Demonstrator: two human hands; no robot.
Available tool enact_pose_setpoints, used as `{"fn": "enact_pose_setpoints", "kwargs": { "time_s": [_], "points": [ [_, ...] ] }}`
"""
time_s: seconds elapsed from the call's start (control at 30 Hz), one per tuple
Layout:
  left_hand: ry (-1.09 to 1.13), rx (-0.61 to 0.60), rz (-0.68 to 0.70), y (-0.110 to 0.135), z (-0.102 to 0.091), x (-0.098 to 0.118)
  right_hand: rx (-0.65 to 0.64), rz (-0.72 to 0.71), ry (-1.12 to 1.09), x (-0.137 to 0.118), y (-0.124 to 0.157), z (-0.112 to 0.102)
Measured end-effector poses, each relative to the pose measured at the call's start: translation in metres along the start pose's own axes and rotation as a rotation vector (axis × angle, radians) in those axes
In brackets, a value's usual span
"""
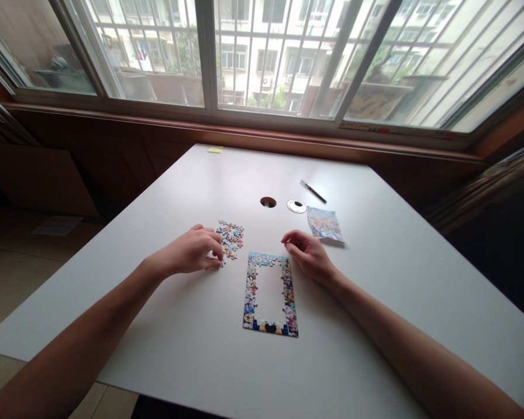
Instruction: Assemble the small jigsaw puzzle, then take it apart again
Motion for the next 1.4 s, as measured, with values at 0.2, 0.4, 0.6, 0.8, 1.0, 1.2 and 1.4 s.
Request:
{"fn": "enact_pose_setpoints", "kwargs": {
  "time_s": [0.2,0.4,0.6,0.8,1.0,1.2,1.4],
  "points": [
    [0.158,0.011,-0.013,0.000,0.000,0.003,-0.003,-0.014,0.010,-0.003,0.000,0.001],
    [0.708,0.188,-0.186,-0.010,0.015,0.005,-0.012,-0.080,0.083,-0.027,0.009,0.008],
    [1.145,0.397,-0.280,-0.026,0.045,0.028,-0.227,-0.203,0.078,-0.066,0.032,0.034],
    [1.165,0.511,-0.334,-0.025,0.049,0.034,-0.216,-0.188,0.037,-0.066,0.034,0.041],
    [1.128,0.521,-0.339,-0.024,0.049,0.036,-0.143,-0.236,0.103,-0.071,0.037,0.042],
    [0.694,0.530,-0.194,-0.024,0.040,0.033,-0.092,-0.190,0.233,-0.058,0.019,0.016],
    [0.107,0.344,0.106,-0.029,0.041,0.049,-0.251,-0.058,0.389,-0.021,0.000,-0.005]
  ]
}}
Point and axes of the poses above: each hand's wrist, its own y-axis away from the middle knuckle, its own z-axis out of the palm, x = y × z, the point moved 7 cm from there along -y, towards the middle knuckle, and after that the axes turned 11 degrees about z, right-handed, at the moved point
